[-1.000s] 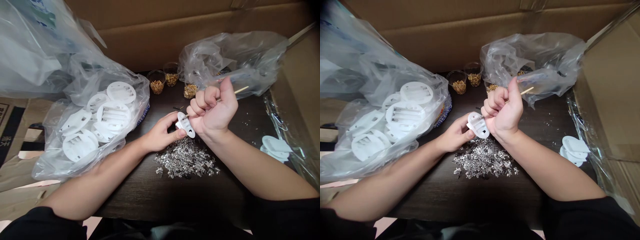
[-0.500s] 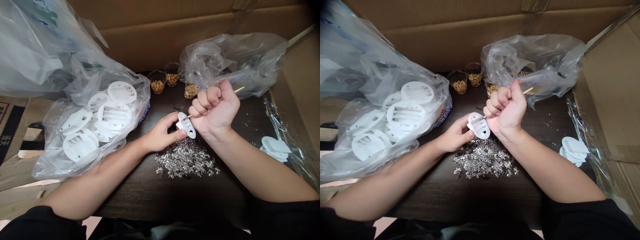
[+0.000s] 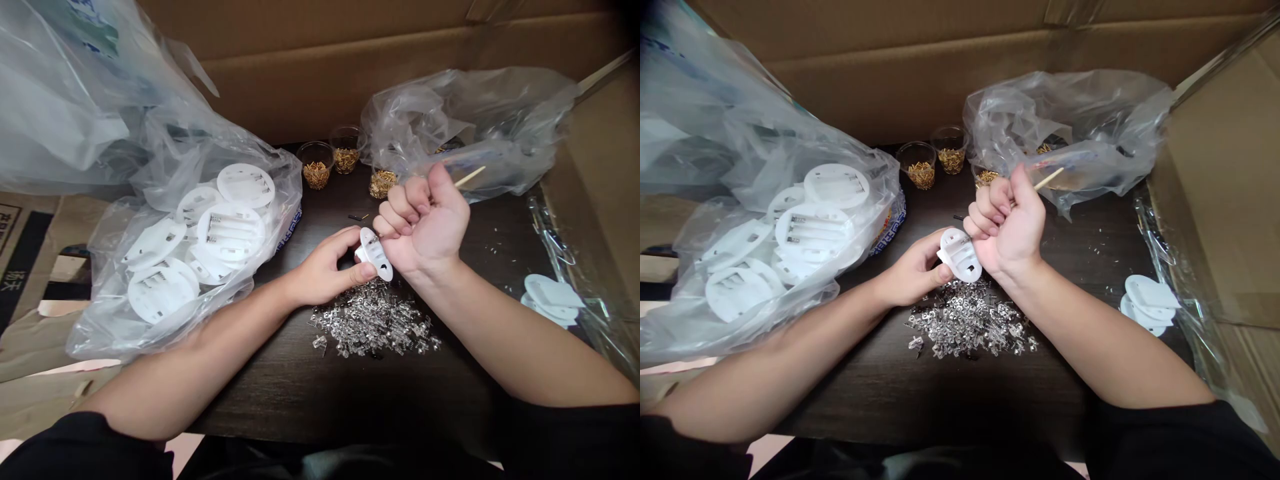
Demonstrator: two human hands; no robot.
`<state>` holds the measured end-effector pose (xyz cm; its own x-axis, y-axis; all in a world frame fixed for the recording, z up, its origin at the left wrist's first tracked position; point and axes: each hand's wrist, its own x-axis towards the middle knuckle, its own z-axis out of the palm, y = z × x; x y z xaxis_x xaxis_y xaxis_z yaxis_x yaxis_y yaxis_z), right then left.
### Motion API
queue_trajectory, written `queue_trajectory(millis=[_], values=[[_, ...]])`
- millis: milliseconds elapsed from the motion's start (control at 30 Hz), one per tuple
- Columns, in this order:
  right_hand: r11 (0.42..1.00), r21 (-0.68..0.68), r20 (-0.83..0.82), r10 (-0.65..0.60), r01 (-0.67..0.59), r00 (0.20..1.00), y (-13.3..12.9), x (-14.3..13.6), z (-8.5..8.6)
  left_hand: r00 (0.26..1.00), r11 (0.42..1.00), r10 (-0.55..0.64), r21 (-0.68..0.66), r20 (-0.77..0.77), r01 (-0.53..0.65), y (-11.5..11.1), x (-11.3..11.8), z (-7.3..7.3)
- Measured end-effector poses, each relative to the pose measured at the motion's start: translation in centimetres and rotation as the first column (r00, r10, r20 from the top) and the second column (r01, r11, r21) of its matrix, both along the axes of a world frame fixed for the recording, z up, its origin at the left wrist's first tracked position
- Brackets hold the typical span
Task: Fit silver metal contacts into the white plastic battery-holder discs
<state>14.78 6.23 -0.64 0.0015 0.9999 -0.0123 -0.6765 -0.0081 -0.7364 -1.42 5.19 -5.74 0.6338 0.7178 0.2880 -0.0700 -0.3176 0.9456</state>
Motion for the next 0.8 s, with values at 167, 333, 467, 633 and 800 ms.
queue_trajectory(millis=[167,333,467,633,800], values=[[1.000,0.009,-0.021,-0.015,0.015,1.000,-0.15,0.08,-0.08,1.000,1.000,-0.006,-0.010,0.025,0.006,-0.01,0.08,0.08],[1.000,0.011,0.001,-0.012,0.012,1.000,-0.16,-0.19,-0.20,1.000,1.000,0.008,-0.006,0.010,-0.008,-0.05,0.06,0.04],[1.000,0.000,0.033,-0.022,0.022,0.999,-0.15,-0.25,-0.16,1.000,1.000,0.010,-0.004,-0.002,-0.010,-0.10,0.01,0.09],[0.998,-0.028,0.047,-0.052,0.053,0.998,-0.15,-0.30,-0.09,1.000,1.000,0.014,-0.020,0.004,-0.014,-0.16,0.02,0.15],[0.999,-0.012,0.019,-0.050,0.050,0.999,-0.23,-0.29,-0.19,1.000,1.000,0.013,-0.015,-0.002,-0.013,-0.17,0.00,0.13]])
